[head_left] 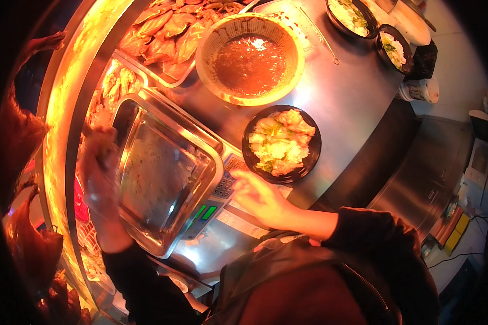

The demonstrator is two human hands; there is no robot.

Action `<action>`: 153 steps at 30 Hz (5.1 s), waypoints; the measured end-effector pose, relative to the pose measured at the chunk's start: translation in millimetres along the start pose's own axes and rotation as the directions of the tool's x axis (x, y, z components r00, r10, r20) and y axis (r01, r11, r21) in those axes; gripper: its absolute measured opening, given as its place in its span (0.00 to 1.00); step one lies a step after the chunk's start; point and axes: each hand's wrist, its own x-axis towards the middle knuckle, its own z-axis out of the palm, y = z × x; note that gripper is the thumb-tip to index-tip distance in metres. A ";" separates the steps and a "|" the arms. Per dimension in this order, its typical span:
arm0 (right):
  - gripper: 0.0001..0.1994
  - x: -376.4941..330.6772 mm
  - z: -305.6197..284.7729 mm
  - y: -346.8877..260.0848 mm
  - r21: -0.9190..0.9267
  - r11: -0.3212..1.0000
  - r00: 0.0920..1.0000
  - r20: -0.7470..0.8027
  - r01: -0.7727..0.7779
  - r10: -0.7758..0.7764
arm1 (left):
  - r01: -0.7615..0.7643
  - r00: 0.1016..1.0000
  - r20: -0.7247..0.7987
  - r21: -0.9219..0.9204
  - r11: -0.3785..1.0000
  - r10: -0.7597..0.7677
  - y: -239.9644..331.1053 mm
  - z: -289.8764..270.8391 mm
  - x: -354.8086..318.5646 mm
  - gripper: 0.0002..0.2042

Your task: The person assembles rice bowls by placing rice and vegetables in bowls, adding fried items, and topping with sliced roasted meat. They use a cleaver to slice meat on a cutting board and ladle sauce from a pot, then arrange the components in multiple bowls.

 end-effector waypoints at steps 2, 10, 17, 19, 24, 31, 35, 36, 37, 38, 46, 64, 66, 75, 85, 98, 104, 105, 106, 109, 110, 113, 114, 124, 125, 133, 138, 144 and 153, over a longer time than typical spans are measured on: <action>0.16 -28.7 -29.3 6.0 -0.042 0.998 0.990 0.131 -0.049 0.055 | 0.146 0.982 0.128 -0.048 0.988 -0.139 -5.4 30.4 -59.6 0.16; 0.10 -91.6 -125.2 7.6 0.053 0.919 0.915 -0.085 -0.390 0.393 | 0.692 0.721 0.411 -0.478 0.541 -0.558 -112.3 183.2 -156.8 0.09; 0.10 -90.7 -200.8 -10.4 -0.013 0.948 0.939 -0.142 -0.319 0.314 | 0.517 0.845 -0.005 -0.241 0.821 -0.534 -136.5 234.4 -173.5 0.14; 0.10 -91.3 -221.0 -13.5 -0.025 0.944 0.935 -0.142 -0.330 0.324 | 0.373 0.914 -0.166 -0.014 0.928 -0.370 -130.6 237.7 -182.0 0.14; 0.09 -89.8 -251.4 -16.6 0.011 0.944 0.938 -0.105 -0.330 0.330 | -0.525 0.813 0.397 0.816 0.243 0.426 -120.2 275.2 -180.8 0.18; 0.09 -87.4 -277.0 -18.2 -0.023 0.956 0.956 0.009 -0.294 0.294 | -0.517 0.854 0.504 0.850 0.098 0.129 -116.4 306.5 -141.4 0.19; 0.09 -86.5 -284.5 -16.8 -0.003 0.948 0.948 0.019 -0.319 0.319 | -0.566 0.823 0.568 0.819 0.098 0.001 -109.9 298.0 -137.5 0.21; 0.09 -85.2 -282.8 -16.0 -0.006 0.931 0.931 -0.005 -0.365 0.365 | -0.600 0.796 0.604 0.787 0.146 0.014 -108.2 297.7 -136.8 0.21; 0.09 -83.5 -279.8 -15.2 -0.002 0.935 0.935 0.021 -0.355 0.355 | -0.575 0.815 0.579 0.804 0.149 0.023 -106.3 297.8 -136.6 0.20; 0.09 -81.0 -274.7 -14.0 -0.011 0.924 0.924 0.025 -0.381 0.381 | -0.558 0.829 0.556 0.815 0.158 0.060 -104.6 298.6 -135.2 0.19; 0.15 -54.9 -227.2 -0.7 0.033 0.915 0.916 0.010 -0.402 0.402 | -0.306 0.843 0.396 0.909 0.282 -0.363 -97.0 302.9 -106.4 0.19; 0.28 -43.5 -179.9 -6.3 0.265 0.844 0.883 0.089 -0.466 0.460 | -0.572 0.789 0.594 0.803 0.165 -0.157 -97.6 262.0 -122.7 0.19; 0.28 -50.1 -175.0 -6.4 0.259 0.856 0.892 0.071 -0.448 0.446 | -0.480 0.847 0.505 0.861 0.169 -0.169 -91.5 269.1 -131.1 0.15; 0.21 -119.7 -179.6 -30.7 0.405 0.902 0.987 0.004 -0.147 0.160 | 0.393 0.619 0.725 0.048 0.918 -0.303 -80.7 285.2 -150.9 0.11; 0.27 -263.3 -219.8 -98.8 0.531 0.847 0.936 -0.291 -0.014 0.198 | -0.968 0.217 0.971 0.227 -0.107 0.097 -22.7 391.0 -288.6 0.27; 0.26 -471.8 -429.5 -81.8 0.470 0.808 0.700 -0.707 0.354 0.104 | -0.953 -0.163 0.869 -0.262 0.155 0.467 -29.3 678.1 -379.1 0.08; 0.21 -579.1 -508.7 -58.3 0.497 0.744 0.566 -0.801 0.447 0.196 | -0.902 -0.308 0.939 -0.338 -0.267 -0.151 -81.7 780.6 -493.6 0.12; 0.20 -593.6 -518.0 -55.5 0.479 0.738 0.553 -0.815 0.475 0.173 | -0.903 -0.345 0.921 -0.378 -0.203 -0.179 -87.6 801.0 -510.2 0.12; 0.20 -605.8 -525.7 -53.2 0.469 0.728 0.529 -0.831 0.501 0.172 | -0.918 -0.303 0.914 -0.356 -0.173 -0.271 -92.5 818.9 -524.6 0.12; 0.19 -645.2 -550.7 -46.1 0.412 0.660 0.427 -0.892 0.628 0.149 | -0.877 -0.395 0.872 -0.452 -0.163 -0.290 -102.5 871.3 -566.6 0.14; 0.20 -663.2 -559.2 -43.5 0.460 0.638 0.457 -0.870 0.618 0.185 | -0.844 -0.446 0.819 -0.519 -0.133 -0.361 -103.6 891.9 -576.8 0.16; 0.21 -693.0 -581.5 -39.5 0.376 0.536 0.338 -0.925 0.756 0.172 | -0.844 -0.430 0.805 -0.519 -0.135 -0.410 -119.0 944.8 -614.8 0.15; 0.21 -703.6 -588.4 -38.0 0.375 0.529 0.307 -0.927 0.761 0.214 | -0.826 -0.365 0.808 -0.510 -0.240 -0.461 -126.7 961.6 -627.3 0.14; 0.28 -778.5 -665.3 -18.1 0.205 0.502 -0.037 -0.902 0.840 0.431 | -0.708 -0.684 0.624 -0.693 0.135 -0.377 -177.4 1116.4 -698.8 0.10; 0.29 -777.9 -672.8 -16.6 0.201 0.494 -0.047 -0.895 0.846 0.444 | -0.686 -0.720 0.603 -0.694 0.220 -0.345 -181.6 1123.4 -700.1 0.10; 0.29 -751.2 -698.5 3.7 0.250 0.508 -0.025 -0.880 0.824 0.474 | -0.709 -0.675 0.699 -0.525 0.472 -0.236 -225.4 1135.1 -666.3 0.10; 0.28 -713.7 -656.0 16.5 0.266 0.548 0.162 -0.959 0.793 0.232 | -0.501 0.010 0.943 0.292 0.815 -0.332 -179.1 1034.4 -573.6 0.14; 0.31 -679.6 -569.2 35.1 0.504 0.621 0.421 -0.859 0.601 0.290 | 0.281 0.586 0.672 0.355 0.892 -0.453 -146.3 801.2 -521.6 0.11; 0.28 -614.4 -464.6 54.3 0.684 0.728 0.756 -0.498 0.041 0.425 | 0.416 0.881 0.310 -0.145 0.898 -0.358 -148.3 526.6 -545.8 0.13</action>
